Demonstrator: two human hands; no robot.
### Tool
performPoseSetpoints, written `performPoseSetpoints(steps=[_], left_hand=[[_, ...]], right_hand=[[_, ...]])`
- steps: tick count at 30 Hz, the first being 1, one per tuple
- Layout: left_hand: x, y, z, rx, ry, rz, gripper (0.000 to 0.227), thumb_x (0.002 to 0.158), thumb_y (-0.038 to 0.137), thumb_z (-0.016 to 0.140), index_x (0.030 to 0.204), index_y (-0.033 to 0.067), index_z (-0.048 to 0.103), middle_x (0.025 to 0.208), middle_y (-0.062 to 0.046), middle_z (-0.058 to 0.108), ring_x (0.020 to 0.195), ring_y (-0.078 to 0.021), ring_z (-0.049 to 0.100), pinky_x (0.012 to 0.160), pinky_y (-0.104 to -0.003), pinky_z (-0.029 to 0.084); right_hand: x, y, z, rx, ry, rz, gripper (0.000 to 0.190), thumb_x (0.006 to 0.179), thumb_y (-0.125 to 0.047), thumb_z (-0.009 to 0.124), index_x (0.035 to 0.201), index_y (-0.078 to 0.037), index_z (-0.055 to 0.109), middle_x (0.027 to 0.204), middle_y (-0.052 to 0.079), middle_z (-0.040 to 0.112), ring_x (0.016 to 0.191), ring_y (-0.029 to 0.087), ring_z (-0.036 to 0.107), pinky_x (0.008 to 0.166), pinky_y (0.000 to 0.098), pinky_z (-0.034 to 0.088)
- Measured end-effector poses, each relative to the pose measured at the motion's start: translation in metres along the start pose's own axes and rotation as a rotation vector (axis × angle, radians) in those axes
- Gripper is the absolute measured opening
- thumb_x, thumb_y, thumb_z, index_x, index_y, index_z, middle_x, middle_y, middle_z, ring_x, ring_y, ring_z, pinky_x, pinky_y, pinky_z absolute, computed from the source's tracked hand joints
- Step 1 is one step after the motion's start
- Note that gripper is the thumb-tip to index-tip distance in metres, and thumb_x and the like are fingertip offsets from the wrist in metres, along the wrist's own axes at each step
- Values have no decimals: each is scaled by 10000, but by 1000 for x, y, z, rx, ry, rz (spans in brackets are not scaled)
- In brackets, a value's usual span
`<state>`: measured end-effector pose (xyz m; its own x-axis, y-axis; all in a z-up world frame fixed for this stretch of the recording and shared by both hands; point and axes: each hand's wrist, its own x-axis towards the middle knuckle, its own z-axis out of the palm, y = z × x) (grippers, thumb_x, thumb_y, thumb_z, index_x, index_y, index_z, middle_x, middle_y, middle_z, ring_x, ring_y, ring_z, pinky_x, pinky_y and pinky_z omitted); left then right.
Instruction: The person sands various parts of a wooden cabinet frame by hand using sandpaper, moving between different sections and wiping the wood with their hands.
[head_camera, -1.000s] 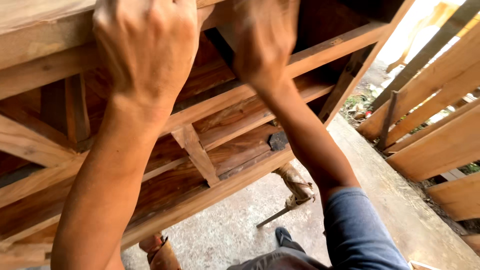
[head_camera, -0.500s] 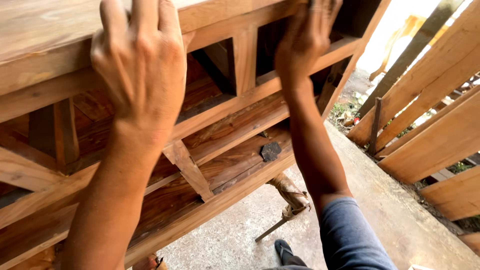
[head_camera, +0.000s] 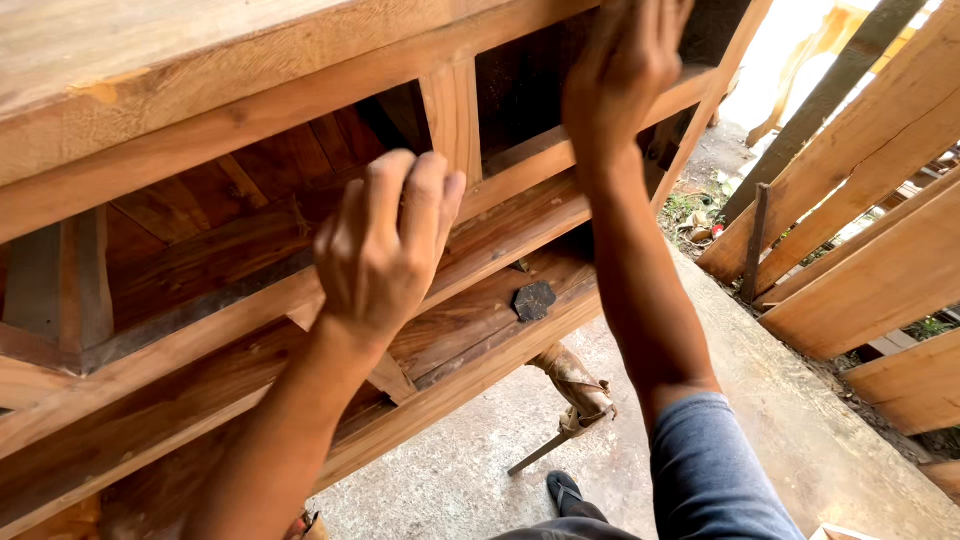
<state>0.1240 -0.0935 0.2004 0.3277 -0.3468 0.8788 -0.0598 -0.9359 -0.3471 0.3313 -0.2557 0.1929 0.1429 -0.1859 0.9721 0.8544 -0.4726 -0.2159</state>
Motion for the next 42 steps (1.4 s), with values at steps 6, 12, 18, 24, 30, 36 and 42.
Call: performPoseSetpoints(steps=[6,12,18,24,30,36,42], left_hand=[[-34,-22,46,-13,-312,-178,544,1087,541,597,978,16,693,864,-140,701,596,-198,668,470,-293,554],[-39,-19,61,-55,-425,-103,596,1093,551,557,758,76,689,699,-115,690,556,-212,665,406,-315,543],[-12,-5,29,-111,-286,-162,483,1004,483,711,842,30,748,675,-119,682,485,-183,620,376,-282,483],[-12,32,-47,-505,-509,-60,263,854,266,801,1092,153,809,702,-71,647,586,-225,635,535,-377,507],[-16,23,-35,-309,-471,-13,323,870,251,823,1147,85,819,826,-97,743,551,-164,656,407,-251,505],[-9,2,-23,-55,-244,-204,221,1075,239,791,1181,45,784,912,-97,726,685,-156,676,537,-259,531],[0,4,4,160,-826,-465,547,1000,541,600,784,59,738,700,-106,710,500,-234,678,423,-327,522]], right_hand=[[7,5,2,50,19,-31,231,1062,-82,531,1222,30,654,1181,238,712,1128,391,703,962,525,514],[-14,10,1,2,-73,-156,339,1069,-54,519,1377,74,586,1398,301,602,1360,456,543,1231,528,352],[-4,-46,6,10,-17,-37,328,1051,-24,608,1370,56,603,1385,266,640,1365,401,607,1238,517,340],[8,-47,-4,179,-483,-49,261,1013,-84,732,1260,-2,743,1066,203,758,1019,377,726,939,533,529],[6,0,1,40,-98,-318,295,1022,-54,612,1312,2,608,1223,206,644,1117,366,658,1020,502,508],[13,60,0,36,144,262,126,1086,-67,536,1103,3,639,992,207,633,912,395,668,727,454,520],[29,68,-21,-93,112,-259,190,1118,-90,460,1121,68,565,1077,259,589,1008,444,578,847,533,475]])
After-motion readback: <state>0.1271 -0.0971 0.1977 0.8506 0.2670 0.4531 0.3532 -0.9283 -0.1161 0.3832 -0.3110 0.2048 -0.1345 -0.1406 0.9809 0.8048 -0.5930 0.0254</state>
